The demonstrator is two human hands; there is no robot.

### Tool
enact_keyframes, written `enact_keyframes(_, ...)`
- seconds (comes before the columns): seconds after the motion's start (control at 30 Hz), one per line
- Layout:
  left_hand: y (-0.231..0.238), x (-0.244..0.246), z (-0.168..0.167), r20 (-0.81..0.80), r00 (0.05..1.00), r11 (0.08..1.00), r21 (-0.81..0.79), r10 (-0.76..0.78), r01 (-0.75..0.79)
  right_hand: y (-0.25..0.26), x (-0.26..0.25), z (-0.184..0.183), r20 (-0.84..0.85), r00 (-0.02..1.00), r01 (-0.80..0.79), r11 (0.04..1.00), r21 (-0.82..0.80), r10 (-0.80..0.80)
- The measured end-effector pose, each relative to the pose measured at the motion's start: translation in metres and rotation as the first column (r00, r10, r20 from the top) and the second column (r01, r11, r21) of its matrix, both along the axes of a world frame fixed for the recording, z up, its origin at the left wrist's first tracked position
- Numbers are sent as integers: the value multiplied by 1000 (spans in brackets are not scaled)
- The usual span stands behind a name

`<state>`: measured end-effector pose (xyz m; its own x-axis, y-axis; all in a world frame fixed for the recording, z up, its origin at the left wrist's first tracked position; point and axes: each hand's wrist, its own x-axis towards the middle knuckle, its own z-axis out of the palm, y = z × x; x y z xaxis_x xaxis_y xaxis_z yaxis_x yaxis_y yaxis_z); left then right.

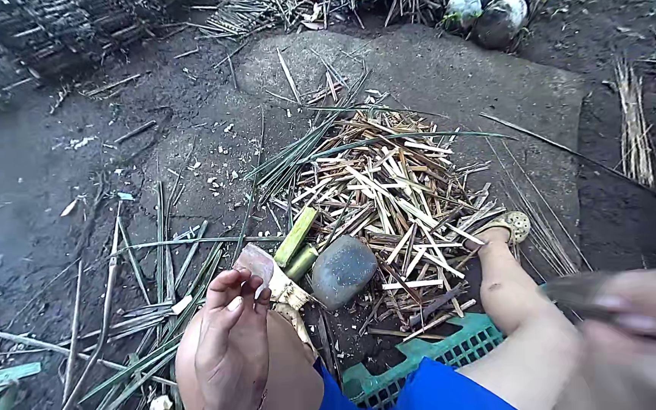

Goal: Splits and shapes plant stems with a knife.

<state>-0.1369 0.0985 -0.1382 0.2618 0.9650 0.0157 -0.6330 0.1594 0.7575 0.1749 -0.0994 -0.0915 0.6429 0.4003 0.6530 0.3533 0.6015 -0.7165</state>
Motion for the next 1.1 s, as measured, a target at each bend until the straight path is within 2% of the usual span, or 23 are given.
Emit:
enact_keyframes(0.07,1,-1,-1,-1,1000,1000,5,3,-3,12,-46,-91,-124,989,25,930,-366,-75)
enact_keyframes(0.1,1,0,-1,-10,1000,1000,9,8,-8,13,-65,-142,-169,976,5,796,-605,-134)
enact_keyframes(0.13,0,0,-1,-30,999,1000,6,20,-20,14,-77,-181,-184,966,-35,613,-789,-181)
enact_keyframes(0.17,-1,-1,-1,-53,998,1000,-1,29,-29,17,-81,-202,-183,965,-90,414,-906,-190)
enact_keyframes(0.2,3,0,0,-53,998,999,-1,32,-32,28,-75,-200,-200,965,-149,271,-951,-171)
enact_keyframes(0.23,5,2,0,-48,998,999,-9,34,-35,38,-66,-186,-227,961,-193,206,-959,-158)
enact_keyframes(0.27,1,0,1,-63,997,999,-36,35,-38,38,-65,-168,-279,947,-246,198,-949,-160)
enact_keyframes(0.3,-1,-3,2,-72,997,998,-51,31,-35,37,-65,-147,-336,927,-286,268,-920,-165)
enact_keyframes(0.37,3,0,2,-49,998,998,-40,40,-42,42,-54,-100,-365,927,-259,555,-791,-89)
enact_keyframes(0.43,1,-3,1,-35,999,998,-41,41,-42,34,-41,-51,-371,928,-246,805,-541,35)
enact_keyframes(0.5,1,-7,0,-5,1000,1000,-18,23,-23,32,-21,-9,-247,942,-285,931,-230,227)
enact_keyframes(0.57,2,-9,0,13,1000,1000,2,4,-4,32,-12,8,-79,958,-278,961,-10,276)
enact_keyframes(0.6,2,-10,0,20,1000,1000,-1,3,-3,32,-18,3,-57,963,-263,965,9,263)
enact_keyframes(0.63,2,-10,-1,27,1000,1000,-6,5,-5,33,-30,-16,-88,969,-234,971,-41,229)
enact_keyframes(0.7,2,-11,-1,13,1000,1000,-11,4,-4,31,-69,-96,-265,964,-125,926,-356,28)
enact_keyframes(0.77,0,-9,-2,-11,1000,1000,-23,3,-3,28,-92,-192,-337,925,-147,655,-741,-175)
enact_keyframes(0.8,-2,-8,-2,-30,1000,1000,-29,-2,1,30,-93,-221,-358,905,-206,498,-842,-230)
enact_keyframes(0.83,-2,-7,-1,-47,999,1000,-31,-2,1,37,-89,-227,-396,883,-286,379,-880,-253)
enact_keyframes(0.87,0,-4,0,-51,999,1000,-24,1,-2,48,-81,-214,-438,861,-348,327,-878,-259)
enact_keyframes(0.9,-1,-3,0,-58,998,1000,-27,5,-6,53,-75,-192,-481,837,-389,335,-858,-260)
enact_keyframes(0.93,-4,-4,0,-68,998,999,-38,5,-8,53,-75,-169,-531,811,-415,398,-818,-245)
enact_keyframes(1.03,0,-4,-1,-42,999,999,-40,-6,5,53,-62,-98,-536,843,-311,783,-538,-34)
enact_keyframes(1.1,-1,-9,-2,-32,999,999,-30,-16,15,48,-45,-52,-367,917,-254,938,-235,156)
